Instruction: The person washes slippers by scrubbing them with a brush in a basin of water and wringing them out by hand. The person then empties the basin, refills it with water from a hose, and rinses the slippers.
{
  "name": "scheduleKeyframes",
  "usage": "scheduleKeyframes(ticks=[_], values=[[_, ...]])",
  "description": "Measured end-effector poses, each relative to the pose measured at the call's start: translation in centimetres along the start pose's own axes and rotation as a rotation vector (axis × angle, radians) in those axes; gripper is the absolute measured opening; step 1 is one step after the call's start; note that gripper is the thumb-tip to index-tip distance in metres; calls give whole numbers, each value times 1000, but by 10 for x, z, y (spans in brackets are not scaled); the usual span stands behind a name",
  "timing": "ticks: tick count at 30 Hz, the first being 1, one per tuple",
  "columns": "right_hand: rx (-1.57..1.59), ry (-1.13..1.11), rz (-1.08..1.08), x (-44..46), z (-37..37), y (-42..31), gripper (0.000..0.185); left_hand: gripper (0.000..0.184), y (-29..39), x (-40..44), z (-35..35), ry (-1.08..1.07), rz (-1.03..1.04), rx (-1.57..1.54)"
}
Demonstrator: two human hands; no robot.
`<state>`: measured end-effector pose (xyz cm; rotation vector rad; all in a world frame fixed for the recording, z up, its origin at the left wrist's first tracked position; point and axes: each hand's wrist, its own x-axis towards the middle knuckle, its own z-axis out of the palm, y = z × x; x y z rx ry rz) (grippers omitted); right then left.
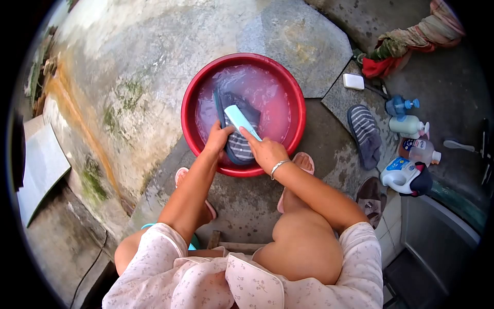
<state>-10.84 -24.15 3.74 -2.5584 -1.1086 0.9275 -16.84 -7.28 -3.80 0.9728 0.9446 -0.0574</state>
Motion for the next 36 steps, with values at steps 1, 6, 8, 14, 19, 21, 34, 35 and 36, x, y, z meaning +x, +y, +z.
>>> scheduleKeyframes(ticks=[1, 6, 8, 14, 19, 21, 34, 35, 36], values=[[6, 3, -1, 13, -2, 1, 53, 35, 3, -2, 1, 2, 1, 6], [102, 62, 144, 70, -7, 21, 50, 38, 17, -5, 1, -27, 182, 491], [175, 99, 178, 69, -11, 36, 49, 40, 27, -13, 7, 31, 312, 967], [284, 278, 107, 0, -35, 9, 50, 36, 27, -17, 23, 111, 331, 1150], [-145, 122, -5, 20, -39, 1, 52, 34, 23, -17, 30, 124, 383, 1207], [-251, 160, 80, 49, -41, 17, 51, 45, 23, -18, 28, 114, 357, 1252], [41, 302, 213, 7, -70, 32, 46, 59, 10, -29, 26, 143, 919, 1730], [44, 303, 207, 5, -69, 31, 46, 59, 6, -33, 27, 150, 917, 1734], [30, 277, 191, 4, -65, 31, 46, 64, 5, -41, 31, 85, 835, 1696]])
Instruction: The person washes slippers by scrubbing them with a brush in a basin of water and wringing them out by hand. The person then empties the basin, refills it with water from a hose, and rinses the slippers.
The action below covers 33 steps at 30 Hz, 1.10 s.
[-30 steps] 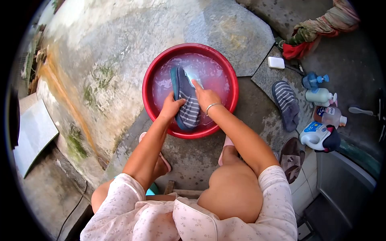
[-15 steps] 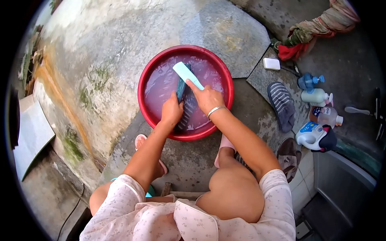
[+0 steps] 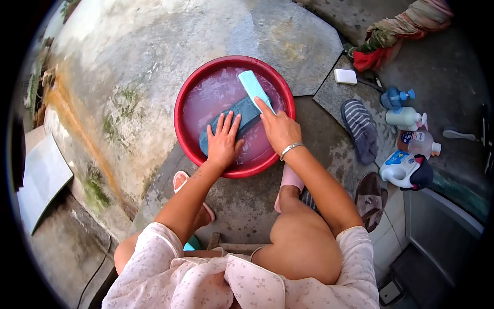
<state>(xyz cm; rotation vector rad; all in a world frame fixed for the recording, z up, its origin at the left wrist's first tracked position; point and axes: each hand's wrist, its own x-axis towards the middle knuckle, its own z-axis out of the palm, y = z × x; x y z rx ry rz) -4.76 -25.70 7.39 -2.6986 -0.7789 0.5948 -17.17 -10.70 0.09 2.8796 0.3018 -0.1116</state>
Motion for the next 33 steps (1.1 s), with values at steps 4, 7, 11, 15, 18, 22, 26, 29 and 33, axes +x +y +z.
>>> scheduleKeyframes(ticks=[4, 7, 11, 15, 18, 22, 26, 29, 33], values=[[-99, -80, -23, 0, 15, 7, 47, 65, -5, -6, 17, -107, 19, -60], [-192, -156, -19, 2, 25, 10, 47, 69, -13, 3, 25, -166, 25, -108], [-237, -245, -27, 6, 30, 8, 50, 79, -23, 20, 26, -311, 43, -35], [-307, -256, -78, 23, 48, 15, 52, 79, -37, 33, 32, -326, 50, -66], [-288, -231, -76, 35, 49, 14, 50, 90, -45, 34, 8, -367, 96, -140], [-237, -230, -39, 31, 58, 16, 50, 113, -77, 16, 31, -327, -474, -325], [-180, -226, -12, 22, 47, 6, 51, 124, -74, 25, 17, -334, -503, -259], [-110, -284, 66, 24, 41, 6, 49, 124, -55, 25, -20, -436, -510, -197], [183, -195, 70, 28, 42, 26, 47, 121, -66, 23, -30, -465, -471, -407]])
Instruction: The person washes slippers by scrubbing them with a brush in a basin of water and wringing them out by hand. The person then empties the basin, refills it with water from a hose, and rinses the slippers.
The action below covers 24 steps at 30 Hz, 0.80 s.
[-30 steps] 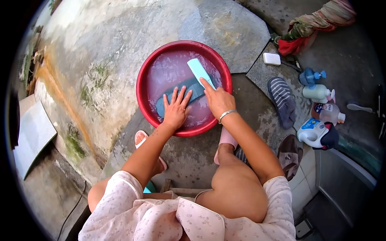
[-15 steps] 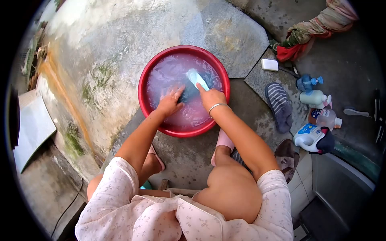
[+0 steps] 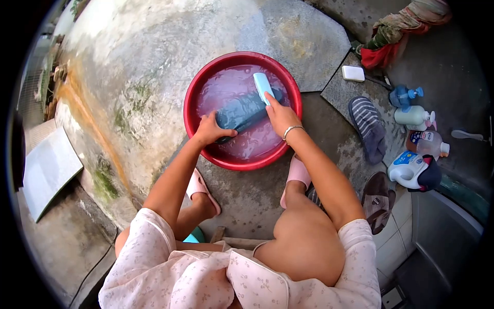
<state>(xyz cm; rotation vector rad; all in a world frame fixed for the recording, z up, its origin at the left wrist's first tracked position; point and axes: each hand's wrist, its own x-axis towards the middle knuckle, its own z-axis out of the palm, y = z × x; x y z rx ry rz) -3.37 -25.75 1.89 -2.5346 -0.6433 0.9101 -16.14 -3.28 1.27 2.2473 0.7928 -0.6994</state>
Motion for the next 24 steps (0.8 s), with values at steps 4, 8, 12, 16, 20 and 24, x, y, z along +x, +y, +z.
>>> scheduleKeyframes(ticks=[4, 8, 12, 16, 20, 24], values=[[446, 197, -100, -7, -7, -3, 45, 82, -1, -7, -23, -463, -197, -720], [552, 313, -383, -36, -6, -27, 44, 68, 1, -25, -20, -635, -300, -1282], [576, 64, -462, -84, -25, -55, 45, 70, 23, -40, -24, -735, -265, -1682], [195, -132, -478, -109, -28, -69, 46, 57, 32, -37, -22, -646, -236, -1784], [151, -46, -428, -80, -21, -60, 46, 63, 41, -54, -15, -627, -218, -1923], [-31, 4, -354, -37, 2, -41, 46, 70, 28, -49, 10, -666, -197, -1890]])
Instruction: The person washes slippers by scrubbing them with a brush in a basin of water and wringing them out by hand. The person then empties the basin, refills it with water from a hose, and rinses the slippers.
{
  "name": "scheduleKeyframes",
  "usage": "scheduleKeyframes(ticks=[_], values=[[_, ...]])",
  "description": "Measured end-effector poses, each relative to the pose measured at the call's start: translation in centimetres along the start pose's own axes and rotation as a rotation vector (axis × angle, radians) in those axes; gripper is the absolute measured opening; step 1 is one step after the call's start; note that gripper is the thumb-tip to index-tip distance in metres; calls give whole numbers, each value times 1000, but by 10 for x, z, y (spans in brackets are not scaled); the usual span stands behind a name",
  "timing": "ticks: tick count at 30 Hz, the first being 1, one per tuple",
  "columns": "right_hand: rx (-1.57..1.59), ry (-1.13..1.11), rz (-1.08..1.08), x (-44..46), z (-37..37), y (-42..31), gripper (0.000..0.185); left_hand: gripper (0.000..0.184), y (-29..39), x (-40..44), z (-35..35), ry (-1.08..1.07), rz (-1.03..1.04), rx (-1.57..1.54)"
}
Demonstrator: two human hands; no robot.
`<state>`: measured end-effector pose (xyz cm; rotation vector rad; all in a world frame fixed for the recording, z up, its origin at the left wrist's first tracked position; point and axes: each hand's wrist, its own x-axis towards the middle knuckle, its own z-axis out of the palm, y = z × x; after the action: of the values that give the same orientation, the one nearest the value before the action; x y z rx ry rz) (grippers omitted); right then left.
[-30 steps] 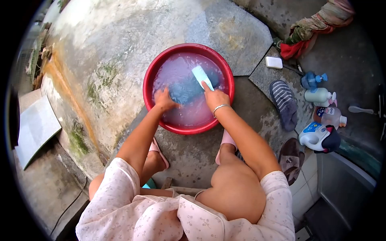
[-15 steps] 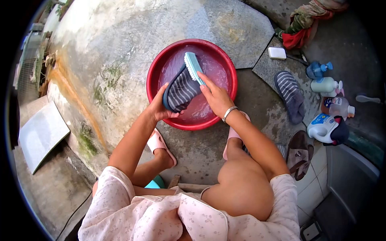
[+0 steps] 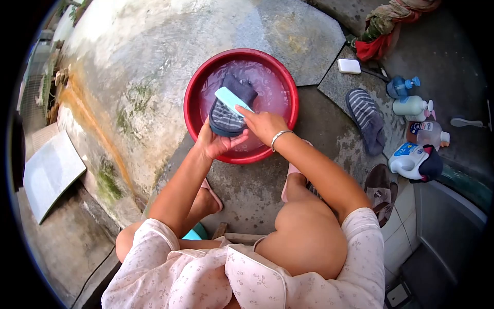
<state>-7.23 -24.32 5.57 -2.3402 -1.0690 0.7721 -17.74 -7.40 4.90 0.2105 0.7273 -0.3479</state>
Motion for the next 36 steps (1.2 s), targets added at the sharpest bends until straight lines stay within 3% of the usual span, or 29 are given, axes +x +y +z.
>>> scheduleKeyframes(ticks=[4, 6, 7, 12, 14, 15, 16, 18, 19, 21, 24, 28, 29, 31, 33, 35, 36], values=[[-161, -82, 18, 28, 22, 18, 49, 74, -1, 1, -19, 56, -15, -62], [-320, 43, -7, 40, 29, 20, 47, 76, 0, -1, -23, 63, -24, -64], [-367, -44, 60, 46, 23, 19, 58, 76, 0, -3, -21, 73, -21, -45], [-288, 21, 243, 53, 17, 33, 49, 70, 0, 0, -27, 145, 92, 57], [-197, 42, 386, 50, 20, 46, 47, 70, -2, 6, -27, 227, 256, 363], [-181, -11, 421, 47, 19, 48, 49, 79, -2, 10, -28, 325, 311, 564], [-186, -14, 426, 45, 22, 50, 49, 91, -7, 14, -28, 545, 437, 890], [-202, -51, 460, 43, 30, 50, 51, 102, -14, 15, -18, 656, 768, 1478], [-174, -76, 441, 42, 31, 50, 59, 102, -20, 16, -11, 656, 763, 1478], [-144, -118, 426, 42, 35, 46, 65, 108, -29, 22, 1, 841, 848, 2084], [-26, -242, 450, 43, 32, 43, 79, 106, -28, 43, -12, 836, 896, 2222], [163, -239, 436, 34, 22, 38, 79, 92, -7, 43, -29, 874, 758, 2032], [336, -255, 520, 29, 11, 29, 76, 83, 2, 40, -35, 865, 847, 2020], [513, -272, 598, 20, 15, 30, 74, 67, 19, 40, -42, 856, 773, 1939], [395, 119, 201, 9, 34, 43, 69, 60, 23, 42, -53, 849, 750, 1878], [455, 154, 172, -9, 32, 44, 66, 49, 23, 42, -62, 808, 697, 1581], [513, 187, 138, -18, 24, 35, 64, 49, 20, 51, -79, 807, 695, 1581]])
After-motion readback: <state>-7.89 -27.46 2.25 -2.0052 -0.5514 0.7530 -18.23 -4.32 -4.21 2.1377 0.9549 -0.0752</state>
